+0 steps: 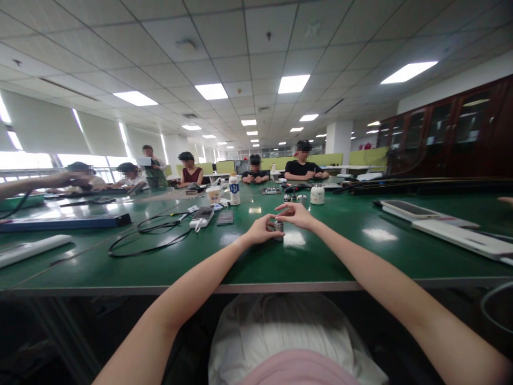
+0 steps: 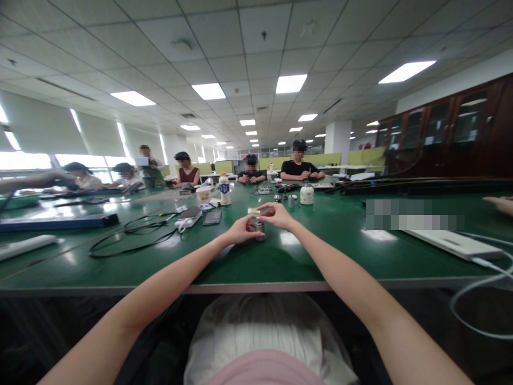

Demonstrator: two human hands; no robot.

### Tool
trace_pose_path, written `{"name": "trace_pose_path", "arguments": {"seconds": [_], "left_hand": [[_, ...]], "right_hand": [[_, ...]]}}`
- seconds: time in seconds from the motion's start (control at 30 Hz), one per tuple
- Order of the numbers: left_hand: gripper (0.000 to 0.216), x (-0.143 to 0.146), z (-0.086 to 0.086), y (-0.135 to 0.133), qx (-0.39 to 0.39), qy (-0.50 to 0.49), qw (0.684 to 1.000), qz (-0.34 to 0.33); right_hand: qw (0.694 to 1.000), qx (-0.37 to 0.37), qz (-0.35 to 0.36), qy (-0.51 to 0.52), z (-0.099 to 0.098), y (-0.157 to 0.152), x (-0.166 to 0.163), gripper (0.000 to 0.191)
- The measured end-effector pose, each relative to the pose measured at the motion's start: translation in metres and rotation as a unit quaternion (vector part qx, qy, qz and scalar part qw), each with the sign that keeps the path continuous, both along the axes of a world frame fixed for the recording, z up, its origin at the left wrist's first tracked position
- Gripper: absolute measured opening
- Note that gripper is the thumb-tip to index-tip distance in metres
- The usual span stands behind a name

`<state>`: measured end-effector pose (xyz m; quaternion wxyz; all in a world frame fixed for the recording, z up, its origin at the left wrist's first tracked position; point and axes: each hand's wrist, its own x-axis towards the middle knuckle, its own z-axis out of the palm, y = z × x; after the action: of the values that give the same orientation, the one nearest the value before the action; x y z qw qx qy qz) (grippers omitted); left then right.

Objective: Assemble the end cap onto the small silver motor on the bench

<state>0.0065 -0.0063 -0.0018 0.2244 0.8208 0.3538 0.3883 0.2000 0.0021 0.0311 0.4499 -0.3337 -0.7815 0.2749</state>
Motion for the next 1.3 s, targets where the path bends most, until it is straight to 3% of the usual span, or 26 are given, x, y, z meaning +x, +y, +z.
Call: {"name": "trace_pose_path", "arguments": {"seconds": [0.4,0.7,1.03,1.3], "left_hand": [[0.064,0.001,-0.003,0.004,-0.002,-0.008,1.000,-0.008],[0.068,0.001,0.000,0.002,0.001,0.006,1.000,0.005],[0.066,0.001,0.000,0.001,0.004,0.009,1.000,0.006],[0.066,0.001,0.001,0.001,0.010,0.013,1.000,0.011]], "right_hand": [[1.000,0.017,-0.009,0.003,0.003,-0.014,-0.008,0.032],[0.990,0.025,-0.130,0.055,0.005,-0.002,-0.002,0.027],[1.000,-0.010,-0.011,0.026,0.000,-0.011,-0.006,0.047],[0.997,-0.027,-0.067,0.041,0.001,0.006,0.006,0.056]]}}
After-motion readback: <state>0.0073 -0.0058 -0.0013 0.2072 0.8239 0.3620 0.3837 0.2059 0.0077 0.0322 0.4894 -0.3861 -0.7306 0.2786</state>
